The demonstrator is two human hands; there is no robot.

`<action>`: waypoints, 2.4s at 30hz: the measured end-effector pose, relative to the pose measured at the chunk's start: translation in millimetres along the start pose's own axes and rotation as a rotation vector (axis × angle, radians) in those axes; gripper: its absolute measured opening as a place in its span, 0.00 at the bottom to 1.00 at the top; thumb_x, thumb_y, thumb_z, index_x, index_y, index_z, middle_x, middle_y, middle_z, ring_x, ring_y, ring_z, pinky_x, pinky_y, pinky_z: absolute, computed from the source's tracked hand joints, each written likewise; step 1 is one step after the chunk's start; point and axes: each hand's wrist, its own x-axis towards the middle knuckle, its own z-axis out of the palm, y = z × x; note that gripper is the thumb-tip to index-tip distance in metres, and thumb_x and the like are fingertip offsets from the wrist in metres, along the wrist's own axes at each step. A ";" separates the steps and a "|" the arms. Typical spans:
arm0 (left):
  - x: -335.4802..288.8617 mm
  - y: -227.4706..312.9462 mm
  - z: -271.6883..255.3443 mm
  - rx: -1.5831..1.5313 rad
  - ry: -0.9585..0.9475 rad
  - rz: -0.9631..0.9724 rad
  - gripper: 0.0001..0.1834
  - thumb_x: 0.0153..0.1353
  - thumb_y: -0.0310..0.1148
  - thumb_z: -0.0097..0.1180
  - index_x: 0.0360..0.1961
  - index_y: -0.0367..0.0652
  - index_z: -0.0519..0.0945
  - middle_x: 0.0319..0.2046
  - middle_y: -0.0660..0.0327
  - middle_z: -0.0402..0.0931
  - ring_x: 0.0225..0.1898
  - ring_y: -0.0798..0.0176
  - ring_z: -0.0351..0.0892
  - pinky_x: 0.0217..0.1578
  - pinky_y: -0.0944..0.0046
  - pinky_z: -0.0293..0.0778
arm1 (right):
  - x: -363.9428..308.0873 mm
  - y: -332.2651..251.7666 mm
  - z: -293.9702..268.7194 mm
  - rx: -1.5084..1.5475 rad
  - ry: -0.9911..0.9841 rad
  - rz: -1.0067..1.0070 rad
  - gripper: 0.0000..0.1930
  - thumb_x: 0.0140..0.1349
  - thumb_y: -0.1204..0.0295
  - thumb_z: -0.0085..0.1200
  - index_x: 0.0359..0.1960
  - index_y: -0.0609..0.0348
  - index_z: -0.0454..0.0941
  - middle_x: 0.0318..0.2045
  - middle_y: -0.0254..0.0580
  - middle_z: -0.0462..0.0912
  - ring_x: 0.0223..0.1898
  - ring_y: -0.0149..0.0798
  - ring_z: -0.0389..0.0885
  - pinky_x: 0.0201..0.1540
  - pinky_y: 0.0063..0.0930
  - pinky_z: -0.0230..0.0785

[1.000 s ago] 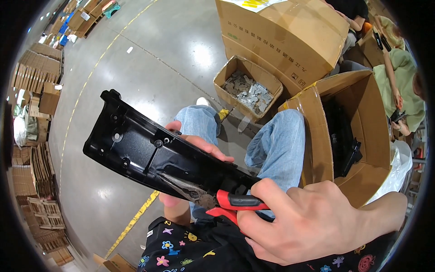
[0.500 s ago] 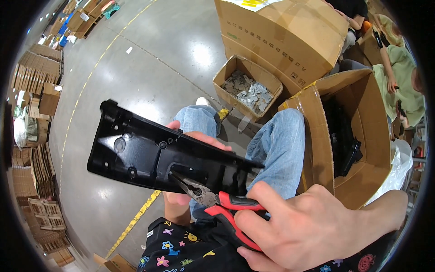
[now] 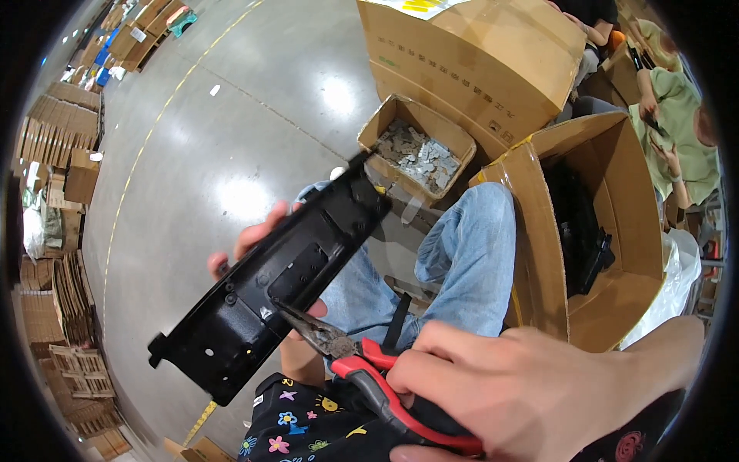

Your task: Inserting metal clips into plastic housings using needle-nose pliers.

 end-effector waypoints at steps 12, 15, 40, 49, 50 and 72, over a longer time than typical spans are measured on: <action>-11.3 25.5 -5.3 -0.450 -0.102 -0.184 0.19 0.67 0.32 0.43 0.58 0.60 0.65 0.69 0.60 0.35 0.68 0.37 0.30 0.54 0.30 0.65 | -11.7 8.2 -2.7 0.935 -0.238 0.332 0.40 0.59 0.37 0.39 0.50 0.69 0.60 0.39 0.38 0.69 0.21 0.22 0.65 0.20 0.16 0.55; -12.9 30.0 -6.6 -0.434 -0.106 -0.207 0.18 0.66 0.32 0.43 0.57 0.58 0.64 0.69 0.59 0.35 0.68 0.37 0.30 0.54 0.30 0.65 | -9.5 9.7 -3.7 0.916 -0.226 0.340 0.40 0.59 0.36 0.39 0.49 0.69 0.61 0.37 0.37 0.69 0.20 0.21 0.63 0.21 0.15 0.54; -1.0 17.2 13.0 -0.328 -0.118 -0.125 0.47 0.44 0.20 0.67 0.62 0.55 0.52 0.57 0.59 0.60 0.64 0.32 0.49 0.60 0.37 0.61 | 3.1 -4.5 -6.8 -0.382 -0.220 -0.072 0.18 0.53 0.63 0.58 0.30 0.68 0.69 0.24 0.46 0.65 0.11 0.41 0.68 0.10 0.31 0.63; 3.0 16.8 9.8 -0.424 -0.134 -0.179 0.37 0.52 0.20 0.59 0.60 0.58 0.57 0.58 0.57 0.61 0.63 0.30 0.51 0.56 0.29 0.63 | 1.3 -0.5 -17.7 -0.994 -0.247 -0.110 0.17 0.49 0.54 0.58 0.26 0.53 0.70 0.24 0.41 0.63 0.08 0.27 0.64 0.07 0.22 0.54; 2.2 18.2 8.5 -0.419 -0.130 -0.178 0.37 0.52 0.20 0.59 0.60 0.58 0.57 0.58 0.57 0.61 0.63 0.30 0.51 0.56 0.29 0.63 | 1.1 1.9 -17.1 -1.094 -0.187 -0.143 0.17 0.49 0.53 0.57 0.26 0.52 0.69 0.25 0.40 0.63 0.10 0.26 0.65 0.08 0.22 0.55; -21.5 18.2 19.4 -0.091 -0.021 0.057 0.22 0.60 0.19 0.49 0.49 0.47 0.56 0.53 0.49 0.67 0.62 0.34 0.55 0.52 0.50 0.75 | -20.5 38.2 0.1 1.130 -0.318 0.321 0.24 0.64 0.54 0.46 0.48 0.63 0.63 0.33 0.30 0.63 0.33 0.24 0.61 0.37 0.19 0.57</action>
